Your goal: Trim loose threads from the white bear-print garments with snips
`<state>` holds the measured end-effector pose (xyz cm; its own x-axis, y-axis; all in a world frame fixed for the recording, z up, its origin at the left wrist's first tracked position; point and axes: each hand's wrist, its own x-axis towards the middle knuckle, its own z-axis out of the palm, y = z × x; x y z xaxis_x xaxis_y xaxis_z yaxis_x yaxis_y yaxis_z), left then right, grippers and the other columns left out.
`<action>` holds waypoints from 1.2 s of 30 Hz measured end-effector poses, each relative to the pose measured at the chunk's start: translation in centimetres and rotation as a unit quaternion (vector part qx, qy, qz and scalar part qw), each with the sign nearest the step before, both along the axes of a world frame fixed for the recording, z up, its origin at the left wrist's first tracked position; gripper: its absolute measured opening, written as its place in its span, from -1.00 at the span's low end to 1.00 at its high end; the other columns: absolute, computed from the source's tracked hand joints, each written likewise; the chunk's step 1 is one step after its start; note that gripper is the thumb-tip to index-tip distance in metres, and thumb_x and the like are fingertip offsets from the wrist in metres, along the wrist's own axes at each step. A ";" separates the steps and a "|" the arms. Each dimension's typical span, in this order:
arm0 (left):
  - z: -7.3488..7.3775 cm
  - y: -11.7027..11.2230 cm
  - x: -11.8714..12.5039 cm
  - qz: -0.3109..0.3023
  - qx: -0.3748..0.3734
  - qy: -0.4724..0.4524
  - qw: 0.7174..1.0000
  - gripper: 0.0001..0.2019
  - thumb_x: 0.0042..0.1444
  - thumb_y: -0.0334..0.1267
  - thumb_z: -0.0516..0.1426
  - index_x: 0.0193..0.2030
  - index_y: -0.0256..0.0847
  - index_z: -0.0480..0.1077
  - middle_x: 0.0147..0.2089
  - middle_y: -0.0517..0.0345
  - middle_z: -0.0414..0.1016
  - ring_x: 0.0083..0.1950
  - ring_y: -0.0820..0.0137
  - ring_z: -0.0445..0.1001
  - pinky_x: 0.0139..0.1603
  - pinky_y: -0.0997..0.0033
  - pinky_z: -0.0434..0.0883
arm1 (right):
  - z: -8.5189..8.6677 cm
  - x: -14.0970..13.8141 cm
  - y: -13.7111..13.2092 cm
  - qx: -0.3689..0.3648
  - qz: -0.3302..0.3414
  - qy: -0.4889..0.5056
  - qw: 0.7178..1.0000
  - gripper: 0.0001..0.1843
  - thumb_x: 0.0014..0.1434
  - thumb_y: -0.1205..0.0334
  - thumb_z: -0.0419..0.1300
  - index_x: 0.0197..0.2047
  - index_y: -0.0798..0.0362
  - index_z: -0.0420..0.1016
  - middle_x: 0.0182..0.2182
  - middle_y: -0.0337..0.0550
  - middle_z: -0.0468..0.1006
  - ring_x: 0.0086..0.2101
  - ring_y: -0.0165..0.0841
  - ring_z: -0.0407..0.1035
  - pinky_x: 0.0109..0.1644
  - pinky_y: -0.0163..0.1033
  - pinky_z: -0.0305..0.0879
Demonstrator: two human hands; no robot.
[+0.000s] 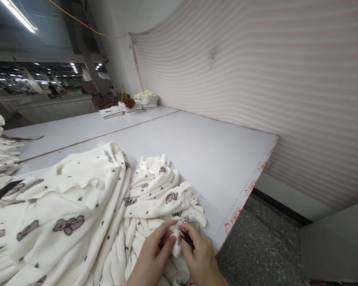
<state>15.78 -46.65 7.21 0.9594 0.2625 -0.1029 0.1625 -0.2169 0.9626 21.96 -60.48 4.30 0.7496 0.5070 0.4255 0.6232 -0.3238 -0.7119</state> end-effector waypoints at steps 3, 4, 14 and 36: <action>0.2 0.0 0.0 -0.028 0.061 0.021 0.998 -0.73 0.16 -0.10 0.09 -0.12 -0.19 0.47 -0.41 0.18 0.41 -0.39 0.38 0.32 -0.36 0.46 0.28 | -0.2 -0.1 -0.1 -0.003 -0.024 -0.050 0.998 -0.66 0.12 0.43 -0.04 -0.06 0.05 0.38 -0.32 -0.05 0.63 -0.36 -0.15 0.54 -0.30 -0.14 0.40; 0.2 -0.1 0.0 -0.026 0.057 0.028 0.998 -0.76 0.14 -0.10 0.11 -0.19 -0.20 0.47 -0.41 0.17 0.41 -0.39 0.38 0.32 -0.36 0.47 0.28 | -0.1 0.0 -0.1 0.003 -0.021 -0.035 0.999 -0.67 0.13 0.42 -0.04 -0.06 0.05 0.38 -0.33 -0.05 0.62 -0.36 -0.15 0.53 -0.29 -0.14 0.39; -0.1 -1.1 0.1 0.090 -0.130 0.030 0.987 -0.62 0.02 0.07 0.20 -0.29 -0.27 0.44 -0.51 0.24 0.36 -0.49 0.48 0.28 -0.47 0.54 0.27 | 1.3 0.3 -2.4 0.055 0.022 0.191 0.980 -0.78 0.19 0.18 0.17 -0.12 -0.02 0.55 -0.25 -0.10 0.58 -0.22 -0.22 0.48 -0.15 -0.24 0.38; 1.8 1.4 0.4 -0.055 0.039 0.121 0.990 -0.80 0.20 -0.14 -0.02 -0.37 -0.15 0.29 -0.50 0.28 0.31 -0.48 0.40 0.30 -0.44 0.48 0.27 | -1.8 4.9 -3.3 -0.025 -0.162 0.169 0.972 -0.75 0.12 0.17 0.18 -0.13 0.01 0.54 -0.30 -0.07 0.54 -0.25 -0.13 0.45 -0.19 -0.12 0.35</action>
<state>16.19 -45.26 9.02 0.9323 0.1745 -0.3166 0.3577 -0.3175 0.8782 26.83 -63.74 2.55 0.9660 0.2345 0.1088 0.2165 -0.5041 -0.8361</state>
